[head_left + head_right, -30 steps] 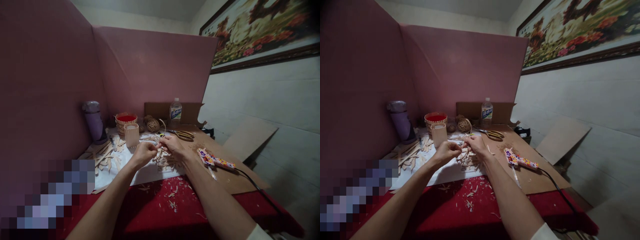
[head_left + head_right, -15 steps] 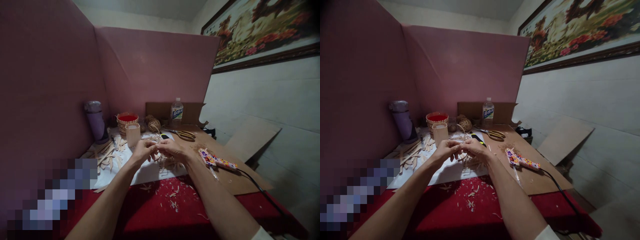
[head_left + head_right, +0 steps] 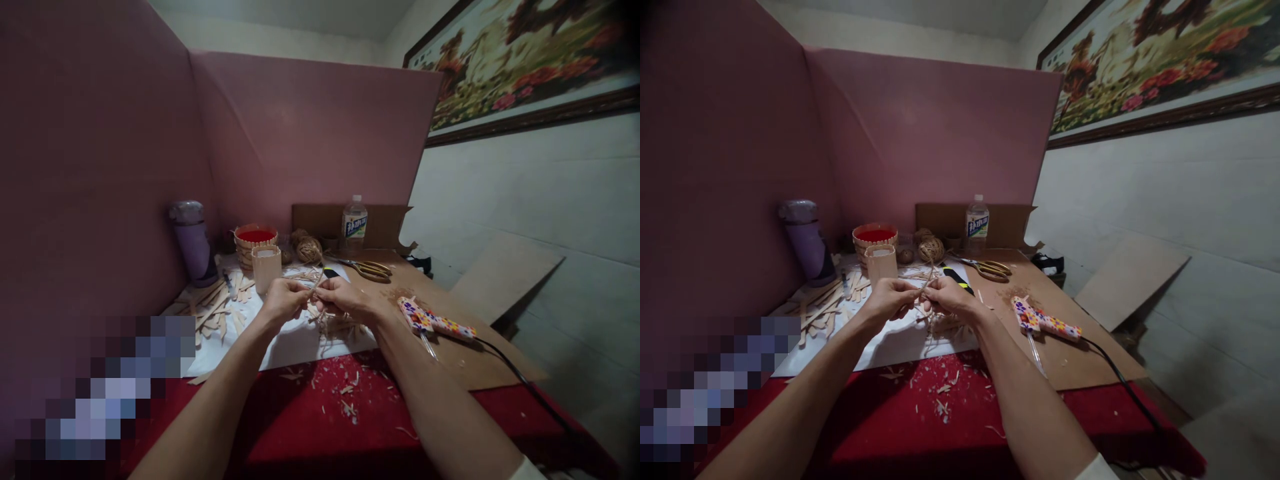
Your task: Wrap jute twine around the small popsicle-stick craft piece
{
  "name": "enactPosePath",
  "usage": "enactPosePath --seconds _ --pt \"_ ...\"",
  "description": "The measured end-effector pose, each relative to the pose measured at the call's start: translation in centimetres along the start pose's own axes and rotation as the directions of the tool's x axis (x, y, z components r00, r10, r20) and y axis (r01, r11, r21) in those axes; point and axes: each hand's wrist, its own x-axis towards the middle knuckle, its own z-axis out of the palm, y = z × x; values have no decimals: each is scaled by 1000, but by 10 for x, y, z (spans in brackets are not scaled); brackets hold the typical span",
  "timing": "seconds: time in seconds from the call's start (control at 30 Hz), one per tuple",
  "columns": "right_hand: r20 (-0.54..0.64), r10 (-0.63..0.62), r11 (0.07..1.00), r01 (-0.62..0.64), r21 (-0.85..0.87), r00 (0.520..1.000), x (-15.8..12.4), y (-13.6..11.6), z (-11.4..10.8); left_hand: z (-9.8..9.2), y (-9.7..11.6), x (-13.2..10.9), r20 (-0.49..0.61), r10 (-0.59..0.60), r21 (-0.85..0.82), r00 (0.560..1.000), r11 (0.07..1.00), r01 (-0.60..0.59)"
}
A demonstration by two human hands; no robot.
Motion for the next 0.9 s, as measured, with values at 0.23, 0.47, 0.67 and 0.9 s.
enactPosePath --seconds 0.23,0.47,0.67,0.9 --pt "-70 -37 993 29 -115 997 -5 -11 4 -3 -6 3 3 -78 -99 997 992 78" --pt "-267 -272 880 127 -458 925 9 5 -1 -5 -13 6 69 -180 -225 981 956 191" --pt "-338 -448 767 161 -622 827 5 5 3 -3 -12 5 -39 -160 -315 986 939 140" --pt "-85 -427 649 239 -722 900 1 2 14 -11 -17 9 -83 -193 -506 978 853 125"
